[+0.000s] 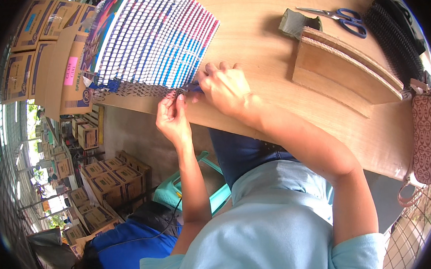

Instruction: The person sits at a table and uses a pair of blue pliers to trim the spiral binding of a stack of notebooks. They repeatedly pull the pliers along the edge of the notebooks to remove excess wire, then place the pliers down and adjust the stack.

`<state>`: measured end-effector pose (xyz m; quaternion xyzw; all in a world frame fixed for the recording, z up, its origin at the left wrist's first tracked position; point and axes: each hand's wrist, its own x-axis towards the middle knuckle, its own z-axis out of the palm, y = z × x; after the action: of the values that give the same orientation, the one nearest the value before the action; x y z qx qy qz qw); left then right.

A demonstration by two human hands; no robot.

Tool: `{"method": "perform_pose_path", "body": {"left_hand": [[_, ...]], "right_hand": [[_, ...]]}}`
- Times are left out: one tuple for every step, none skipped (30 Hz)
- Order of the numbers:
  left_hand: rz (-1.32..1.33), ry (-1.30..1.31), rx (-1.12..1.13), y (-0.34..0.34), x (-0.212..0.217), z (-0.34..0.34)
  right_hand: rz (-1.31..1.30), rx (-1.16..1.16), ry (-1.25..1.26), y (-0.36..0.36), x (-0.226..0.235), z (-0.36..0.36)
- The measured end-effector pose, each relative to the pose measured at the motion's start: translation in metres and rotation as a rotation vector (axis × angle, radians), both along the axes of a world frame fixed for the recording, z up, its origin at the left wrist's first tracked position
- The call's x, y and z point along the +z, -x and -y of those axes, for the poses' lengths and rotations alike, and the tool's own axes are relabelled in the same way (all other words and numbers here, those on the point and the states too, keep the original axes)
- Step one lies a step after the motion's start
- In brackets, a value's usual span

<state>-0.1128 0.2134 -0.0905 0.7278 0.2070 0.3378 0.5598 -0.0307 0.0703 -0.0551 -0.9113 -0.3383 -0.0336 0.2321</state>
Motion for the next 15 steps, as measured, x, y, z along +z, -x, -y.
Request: {"method": "perform_pose_path", "body": {"left_hand": [[0.0,0.011,0.001,0.0009,-0.0016,-0.0012],[-0.001,0.021,0.003,0.0018,-0.0035,-0.0027],[-0.001,0.032,0.004,0.0026,-0.0046,-0.0038],[0.011,0.034,-0.003,0.0025,-0.0044,-0.0034],[0.024,0.036,-0.01,0.0023,-0.0037,-0.0026],[0.037,0.037,-0.017,0.002,-0.0032,-0.0019],[0.049,0.042,-0.018,0.0016,-0.0031,-0.0012],[0.062,0.047,-0.02,0.0009,-0.0031,-0.0003],[0.074,0.052,-0.021,0.0003,-0.003,0.0002],[0.074,0.053,-0.023,-0.0003,-0.0027,0.0003],[0.075,0.054,-0.025,-0.001,-0.0024,0.0002],[0.075,0.054,-0.027,-0.0011,-0.0023,0.0002],[0.073,0.056,-0.026,-0.0014,-0.0019,0.0001],[0.07,0.057,-0.025,-0.0015,-0.0018,0.0001],[0.068,0.058,-0.025,-0.0017,-0.0014,0.0002]], "right_hand": [[0.072,-0.025,-0.023,0.0013,-0.0001,0.0012],[0.145,-0.05,-0.047,0.0022,-0.0009,0.0032],[0.217,-0.075,-0.071,0.0029,-0.0017,0.0044],[0.216,-0.075,-0.072,0.0032,-0.0019,0.0052],[0.215,-0.076,-0.073,0.0033,-0.0022,0.0058],[0.214,-0.076,-0.074,0.0035,-0.0023,0.006],[0.2,-0.07,-0.075,0.0039,-0.0017,0.0054],[0.186,-0.064,-0.075,0.0045,-0.0005,0.004],[0.171,-0.058,-0.075,0.0047,0.0004,0.0029],[0.167,-0.056,-0.072,0.0048,0.0013,0.002],[0.163,-0.053,-0.069,0.0048,0.002,0.0013],[0.159,-0.051,-0.065,0.0046,0.0024,0.0009],[0.102,-0.034,-0.057,0.0028,0.0004,0.0],[0.044,-0.017,-0.049,0.0002,-0.0037,-0.0015],[-0.013,-0.001,-0.041,-0.0013,-0.0058,-0.0018]]}}
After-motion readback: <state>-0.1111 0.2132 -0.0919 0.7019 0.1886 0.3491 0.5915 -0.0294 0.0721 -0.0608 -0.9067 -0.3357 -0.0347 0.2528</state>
